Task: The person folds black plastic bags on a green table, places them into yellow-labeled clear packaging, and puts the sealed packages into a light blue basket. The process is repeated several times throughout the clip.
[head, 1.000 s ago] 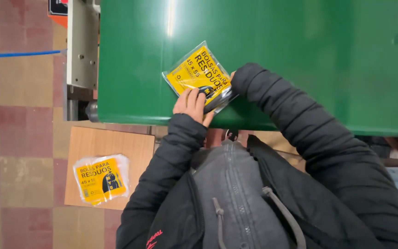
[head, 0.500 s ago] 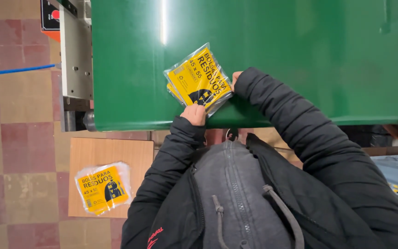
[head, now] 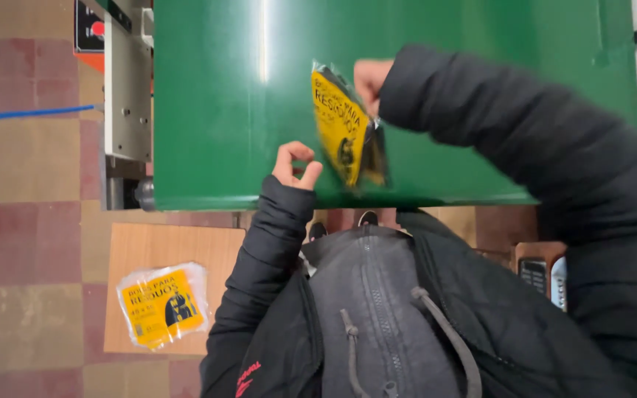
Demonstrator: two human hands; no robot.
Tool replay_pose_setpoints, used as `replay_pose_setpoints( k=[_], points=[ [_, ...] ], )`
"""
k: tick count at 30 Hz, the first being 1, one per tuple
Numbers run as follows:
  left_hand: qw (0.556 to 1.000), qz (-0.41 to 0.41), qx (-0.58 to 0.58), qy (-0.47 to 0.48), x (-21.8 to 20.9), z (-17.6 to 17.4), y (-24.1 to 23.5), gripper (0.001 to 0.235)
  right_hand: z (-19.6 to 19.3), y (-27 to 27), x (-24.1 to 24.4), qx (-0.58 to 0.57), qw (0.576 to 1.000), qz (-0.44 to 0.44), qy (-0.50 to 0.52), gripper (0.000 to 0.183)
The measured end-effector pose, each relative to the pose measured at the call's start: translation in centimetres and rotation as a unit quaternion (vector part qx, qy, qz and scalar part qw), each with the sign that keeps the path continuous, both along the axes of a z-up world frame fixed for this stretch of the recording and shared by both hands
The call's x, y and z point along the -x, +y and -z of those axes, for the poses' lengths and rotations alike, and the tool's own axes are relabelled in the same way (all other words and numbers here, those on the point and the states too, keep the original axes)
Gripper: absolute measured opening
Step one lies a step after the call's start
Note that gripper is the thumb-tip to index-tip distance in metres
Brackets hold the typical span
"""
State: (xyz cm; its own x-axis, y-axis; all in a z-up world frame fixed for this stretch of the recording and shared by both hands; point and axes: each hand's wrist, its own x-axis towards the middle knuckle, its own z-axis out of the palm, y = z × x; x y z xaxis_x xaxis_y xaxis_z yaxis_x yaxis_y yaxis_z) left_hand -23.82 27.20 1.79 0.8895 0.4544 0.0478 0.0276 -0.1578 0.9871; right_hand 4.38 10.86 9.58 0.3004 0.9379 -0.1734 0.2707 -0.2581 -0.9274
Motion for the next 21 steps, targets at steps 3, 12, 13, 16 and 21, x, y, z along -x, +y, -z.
replay_pose_setpoints(
  k=[3, 12, 13, 16, 21],
  points=[
    [1.000, 0.008, 0.011, -0.021, -2.6, 0.4, 1.1, 0.057, -8.5, 0.6, 0.9, 0.061, 0.975, -0.080, -0.197, 0.021],
    [0.843, 0.302, 0.359, -0.262, -9.9, 2.5, -3.7, 0.092, -20.5, -1.7, 7.0, 0.251, 0.905, -0.107, -0.326, 0.022],
    [0.840, 0.315, 0.388, -0.210, -8.7, -0.5, -4.0, 0.077, -21.1, -2.2, 7.7, 0.265, 0.904, -0.079, -0.326, 0.022],
    [0.816, 0.321, 0.459, -0.142, -8.4, -1.6, -7.0, 0.056, -22.4, -5.2, 9.0, 0.225, 0.930, 0.013, -0.291, 0.029],
    [0.821, 0.253, 0.502, -0.098, -8.8, 3.1, -13.6, 0.038, -14.6, -16.8, 11.4, -0.002, 0.958, 0.209, -0.197, 0.092]
  ],
)
